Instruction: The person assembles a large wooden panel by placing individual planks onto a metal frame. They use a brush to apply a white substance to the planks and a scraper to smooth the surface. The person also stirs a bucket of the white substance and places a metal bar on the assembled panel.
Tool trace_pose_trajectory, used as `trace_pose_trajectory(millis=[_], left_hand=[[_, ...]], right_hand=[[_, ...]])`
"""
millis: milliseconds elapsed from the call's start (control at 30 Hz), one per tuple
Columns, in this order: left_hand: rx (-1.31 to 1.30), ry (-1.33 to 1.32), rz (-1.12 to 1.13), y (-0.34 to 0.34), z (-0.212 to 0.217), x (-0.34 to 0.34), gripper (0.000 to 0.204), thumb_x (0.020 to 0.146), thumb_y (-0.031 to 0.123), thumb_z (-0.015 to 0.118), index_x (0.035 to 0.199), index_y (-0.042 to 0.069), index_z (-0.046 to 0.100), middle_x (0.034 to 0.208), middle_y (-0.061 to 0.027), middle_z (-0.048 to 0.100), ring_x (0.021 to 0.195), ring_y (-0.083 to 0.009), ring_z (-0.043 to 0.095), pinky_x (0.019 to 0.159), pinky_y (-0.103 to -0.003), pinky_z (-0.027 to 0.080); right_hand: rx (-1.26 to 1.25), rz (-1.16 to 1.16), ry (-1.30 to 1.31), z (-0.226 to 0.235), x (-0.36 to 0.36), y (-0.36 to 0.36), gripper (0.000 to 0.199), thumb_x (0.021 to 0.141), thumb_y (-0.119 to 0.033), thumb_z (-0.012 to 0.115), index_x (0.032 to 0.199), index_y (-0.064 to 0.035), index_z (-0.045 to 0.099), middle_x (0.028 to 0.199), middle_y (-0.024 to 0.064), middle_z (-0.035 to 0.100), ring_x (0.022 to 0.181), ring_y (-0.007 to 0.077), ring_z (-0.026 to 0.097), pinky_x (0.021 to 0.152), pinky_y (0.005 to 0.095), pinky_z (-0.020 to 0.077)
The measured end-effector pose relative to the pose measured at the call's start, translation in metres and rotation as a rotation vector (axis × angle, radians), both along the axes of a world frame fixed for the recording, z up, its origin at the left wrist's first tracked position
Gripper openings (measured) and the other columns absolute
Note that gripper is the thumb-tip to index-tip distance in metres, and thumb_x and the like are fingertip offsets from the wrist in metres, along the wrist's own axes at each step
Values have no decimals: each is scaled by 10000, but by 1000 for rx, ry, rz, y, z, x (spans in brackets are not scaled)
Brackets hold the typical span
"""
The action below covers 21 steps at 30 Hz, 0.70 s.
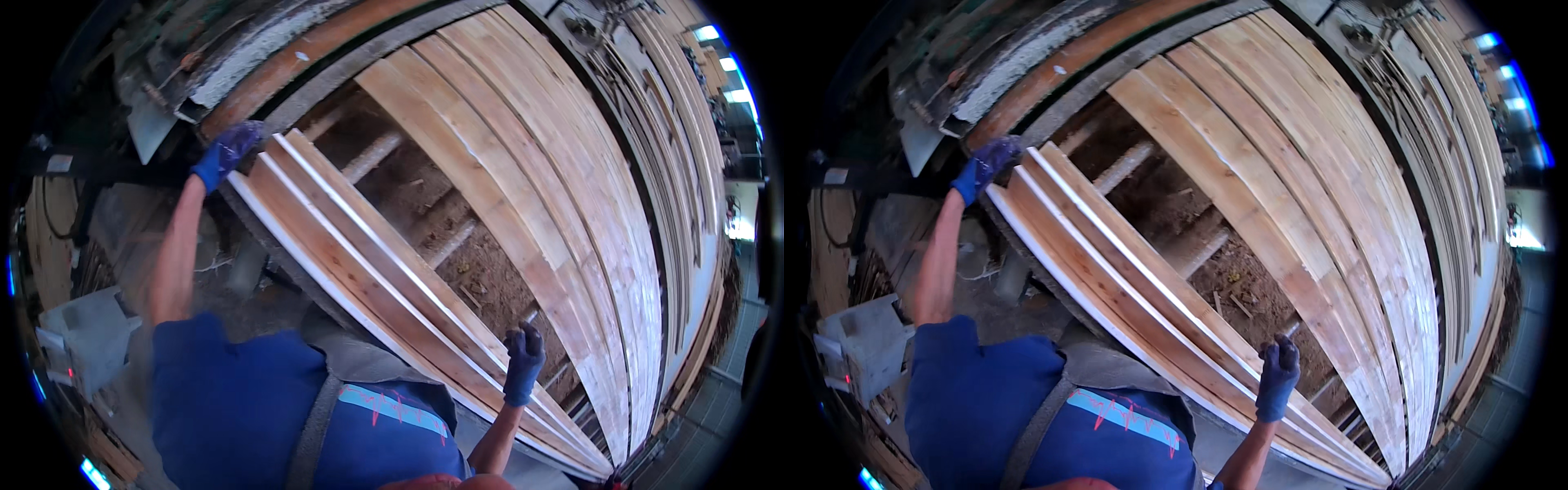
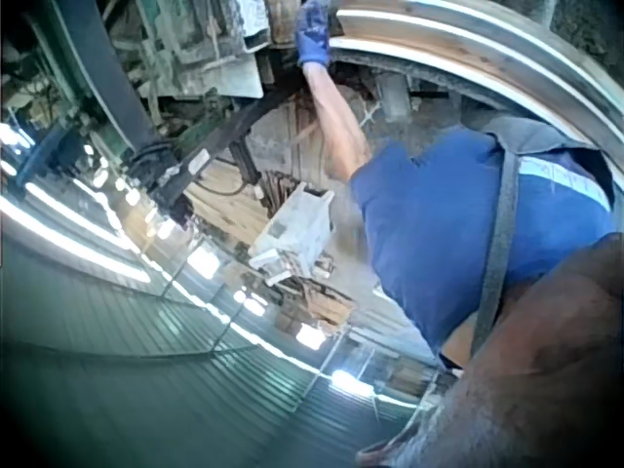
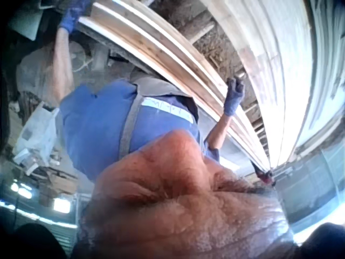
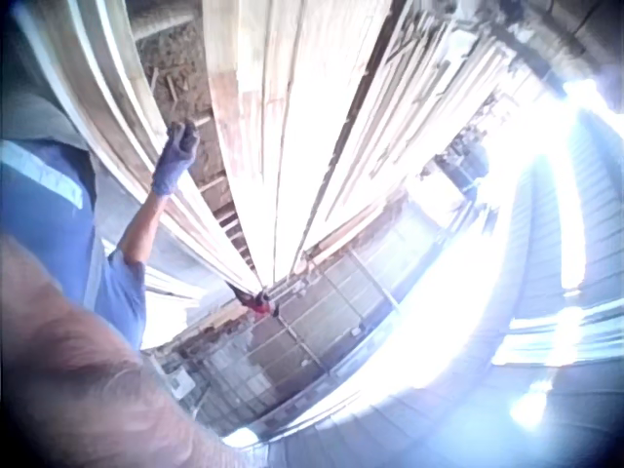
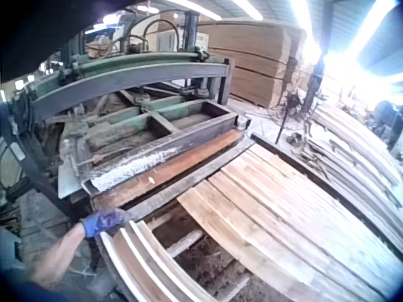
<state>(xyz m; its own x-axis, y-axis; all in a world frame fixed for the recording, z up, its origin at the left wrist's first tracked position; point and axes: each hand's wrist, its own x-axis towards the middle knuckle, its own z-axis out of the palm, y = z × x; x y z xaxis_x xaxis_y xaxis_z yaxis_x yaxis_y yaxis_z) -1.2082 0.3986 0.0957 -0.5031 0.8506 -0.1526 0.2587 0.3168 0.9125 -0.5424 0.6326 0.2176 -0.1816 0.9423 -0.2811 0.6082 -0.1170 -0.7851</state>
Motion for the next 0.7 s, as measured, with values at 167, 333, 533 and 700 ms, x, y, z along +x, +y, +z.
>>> trace_pose_trajectory(millis=[167,333,533,700], left_hand=[[77,21,-82,-12,-9,9,387,1016,79,439,1398,16,448,1389,-84,519,1267,-193,501,1106,-316,381],[-48,-316,4,-1,15,31,410,1000,54,458,1408,9,438,1413,-82,502,1331,-177,436,1149,-311,321],[10,-389,-31,-12,-3,14,433,1025,224,467,1386,-15,458,1373,-88,531,1255,-160,499,1076,-309,397],[-42,-371,-72,-14,15,17,447,992,227,521,1362,-21,498,1358,-107,556,1249,-179,508,1081,-312,385]], right_hand=[[140,57,-91,-20,26,-24,234,941,-69,612,1164,-1,626,997,42,659,838,104,623,720,258,537],[197,22,-37,-17,10,-10,247,940,-57,605,1181,-7,624,1039,40,674,910,94,620,812,246,505],[278,247,-97,-14,-13,-14,261,932,-43,592,1185,14,613,1002,75,683,889,117,636,808,265,512],[92,199,-66,-5,2,-37,241,944,-63,574,1164,25,613,893,77,694,805,123,634,751,265,515]])
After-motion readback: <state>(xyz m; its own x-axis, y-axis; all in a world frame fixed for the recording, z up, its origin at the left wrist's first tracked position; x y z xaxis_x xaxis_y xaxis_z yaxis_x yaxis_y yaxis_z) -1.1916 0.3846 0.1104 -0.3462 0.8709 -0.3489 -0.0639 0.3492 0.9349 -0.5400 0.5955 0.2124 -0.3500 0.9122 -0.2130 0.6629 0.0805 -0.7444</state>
